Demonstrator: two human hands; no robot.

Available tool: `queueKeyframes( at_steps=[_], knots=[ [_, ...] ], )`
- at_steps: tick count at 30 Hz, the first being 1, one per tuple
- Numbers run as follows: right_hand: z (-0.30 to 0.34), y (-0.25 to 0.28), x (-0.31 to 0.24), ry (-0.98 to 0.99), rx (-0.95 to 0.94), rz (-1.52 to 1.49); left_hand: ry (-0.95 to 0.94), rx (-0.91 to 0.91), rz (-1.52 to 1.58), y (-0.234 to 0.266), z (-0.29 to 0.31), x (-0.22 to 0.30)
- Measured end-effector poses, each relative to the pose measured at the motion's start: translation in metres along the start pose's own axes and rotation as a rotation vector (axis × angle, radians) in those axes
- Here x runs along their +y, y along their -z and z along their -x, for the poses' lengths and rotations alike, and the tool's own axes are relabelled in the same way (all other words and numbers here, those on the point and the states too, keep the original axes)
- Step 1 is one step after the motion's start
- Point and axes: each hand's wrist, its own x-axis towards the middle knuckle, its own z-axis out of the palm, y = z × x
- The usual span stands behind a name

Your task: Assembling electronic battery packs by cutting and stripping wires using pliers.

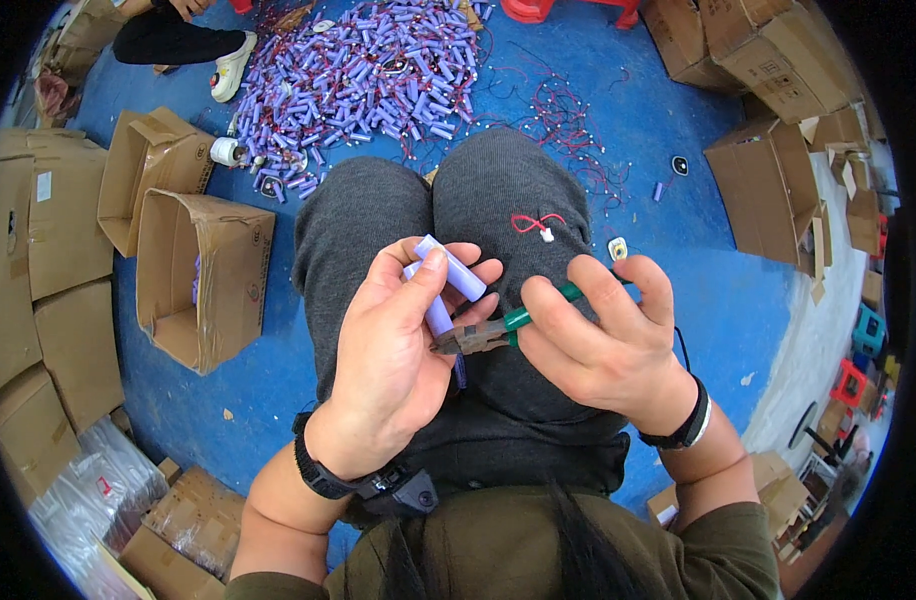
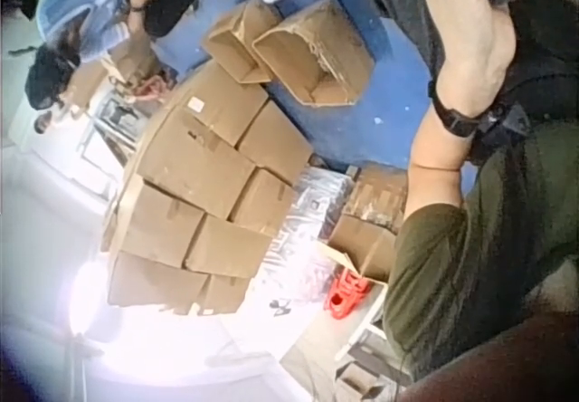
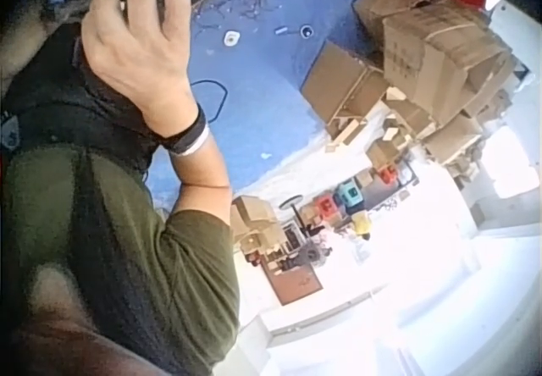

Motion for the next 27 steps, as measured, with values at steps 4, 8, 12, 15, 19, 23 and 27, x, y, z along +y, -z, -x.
queueKeyframes(
  at_steps=[4, 8, 12, 15, 19, 23, 27],
  knots=[
    [0.0, 0.004, 0.011, 0.015, -0.044, -0.094, -0.025, -0.017, 0.001, 0.004, -0.001, 0.002],
    [0.0, 0.004, 0.018, -0.224, -0.148, -0.472, -0.31, -0.104, -0.104, 0.008, -0.008, 0.0],
    [0.004, 0.005, 0.023, -0.319, -0.244, -0.681, -0.334, -0.354, -0.195, 0.025, -0.009, 0.007],
    [0.006, 0.004, 0.024, -0.396, -0.296, -0.881, -0.352, -0.559, -0.593, 0.029, -0.001, 0.015],
    [0.005, 0.007, 0.026, -0.389, -0.339, -0.88, -0.273, -0.531, -0.703, 0.026, 0.004, 0.02],
    [0.006, 0.009, 0.03, -0.279, -0.314, -0.886, -0.301, -0.623, -0.596, 0.029, 0.004, 0.017],
    [0.004, 0.011, 0.029, -0.24, -0.281, -0.866, -0.284, -0.63, -0.616, 0.029, 0.005, 0.02]
  ],
)
